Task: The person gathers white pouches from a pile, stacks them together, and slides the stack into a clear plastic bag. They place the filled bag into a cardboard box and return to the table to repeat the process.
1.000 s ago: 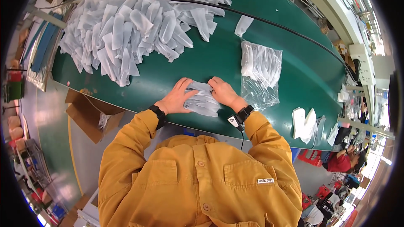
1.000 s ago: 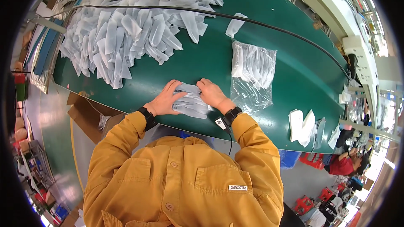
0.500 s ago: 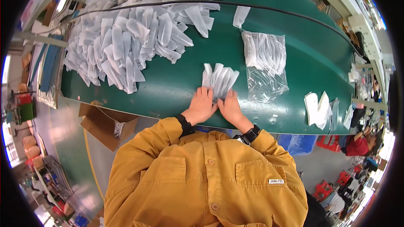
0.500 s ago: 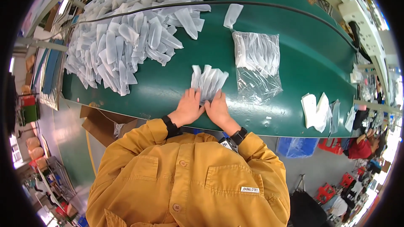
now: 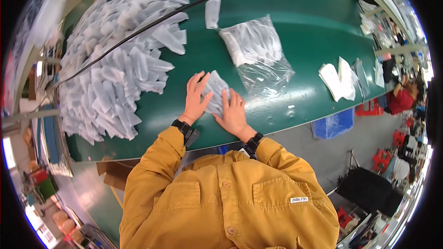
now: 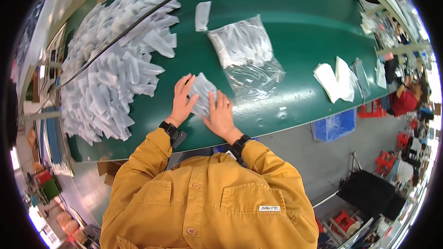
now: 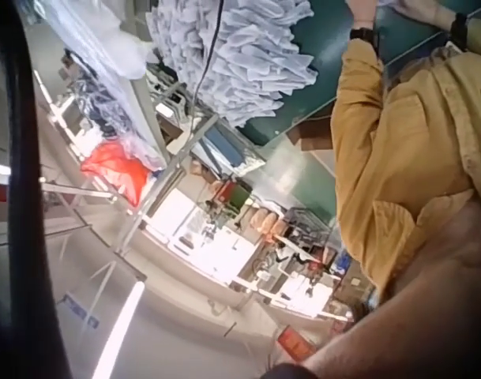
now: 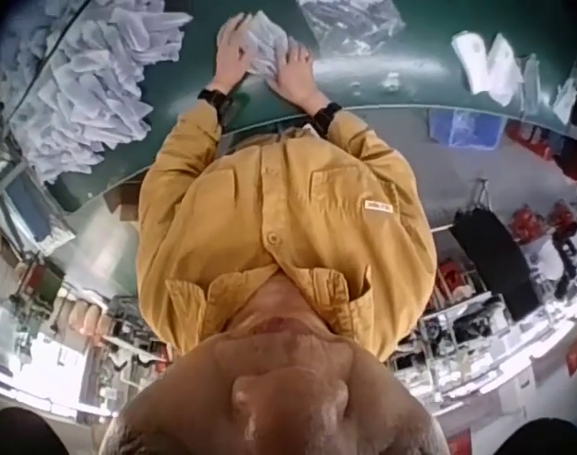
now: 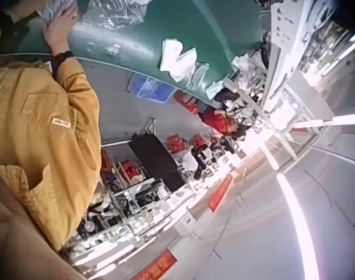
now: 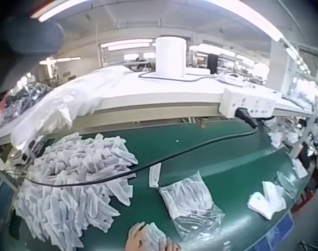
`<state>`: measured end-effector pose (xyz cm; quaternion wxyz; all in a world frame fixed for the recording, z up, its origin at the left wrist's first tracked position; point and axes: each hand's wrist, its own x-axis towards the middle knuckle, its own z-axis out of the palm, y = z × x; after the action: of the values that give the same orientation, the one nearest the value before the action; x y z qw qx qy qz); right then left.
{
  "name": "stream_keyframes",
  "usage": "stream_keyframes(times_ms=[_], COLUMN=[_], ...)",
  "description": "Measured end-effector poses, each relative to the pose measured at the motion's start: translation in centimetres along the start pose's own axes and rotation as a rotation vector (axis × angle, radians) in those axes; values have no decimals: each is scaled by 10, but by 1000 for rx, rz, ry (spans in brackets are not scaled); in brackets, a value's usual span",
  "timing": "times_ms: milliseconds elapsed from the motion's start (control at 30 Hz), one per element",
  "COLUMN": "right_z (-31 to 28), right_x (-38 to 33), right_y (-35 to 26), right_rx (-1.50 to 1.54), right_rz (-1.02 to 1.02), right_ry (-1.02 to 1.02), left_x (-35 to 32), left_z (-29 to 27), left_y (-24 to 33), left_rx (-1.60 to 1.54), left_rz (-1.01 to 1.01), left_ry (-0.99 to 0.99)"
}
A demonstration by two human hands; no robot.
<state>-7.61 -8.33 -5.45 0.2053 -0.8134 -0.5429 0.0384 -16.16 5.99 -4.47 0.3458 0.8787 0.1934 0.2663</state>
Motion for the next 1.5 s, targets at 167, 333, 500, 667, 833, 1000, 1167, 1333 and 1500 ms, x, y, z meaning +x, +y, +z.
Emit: stream_keyframes(times_ms=[167, 333, 500, 667, 833, 1000, 1167, 1333, 1500], right_z=[-6, -31, -50, -56, -72, -97, -120, -108, -69], right_x=[-11, -60, -83, -85, -115, -138, -108, -58, -15], right_y=[23, 51, 62, 78, 108, 126, 128, 139, 137], right_rx=[99, 94, -12, 10, 50, 140, 112, 72, 425], right_rz=[-69, -65, -9, -3, -32, 107, 197, 175, 147], right_ry=[-54, -58, 28, -14, -37, 13, 175, 166, 180], left_x=[-3, -26, -22, -22, -27, -10, 42, 66, 81], left_z=[35, 74, 103, 114, 139, 157, 154, 125, 98], left_y=[-6, 29, 46, 52, 76, 106, 114, 131, 130], left_rx=[-219, -254, -271, -271, -296, -543, -752, -180, 55], left_rz=[-70, -37, -4, -95, -80, -57, -528, 142, 434], left_ry=[-69, -111, -185, -210, -254, -365, -147, 9, -127])
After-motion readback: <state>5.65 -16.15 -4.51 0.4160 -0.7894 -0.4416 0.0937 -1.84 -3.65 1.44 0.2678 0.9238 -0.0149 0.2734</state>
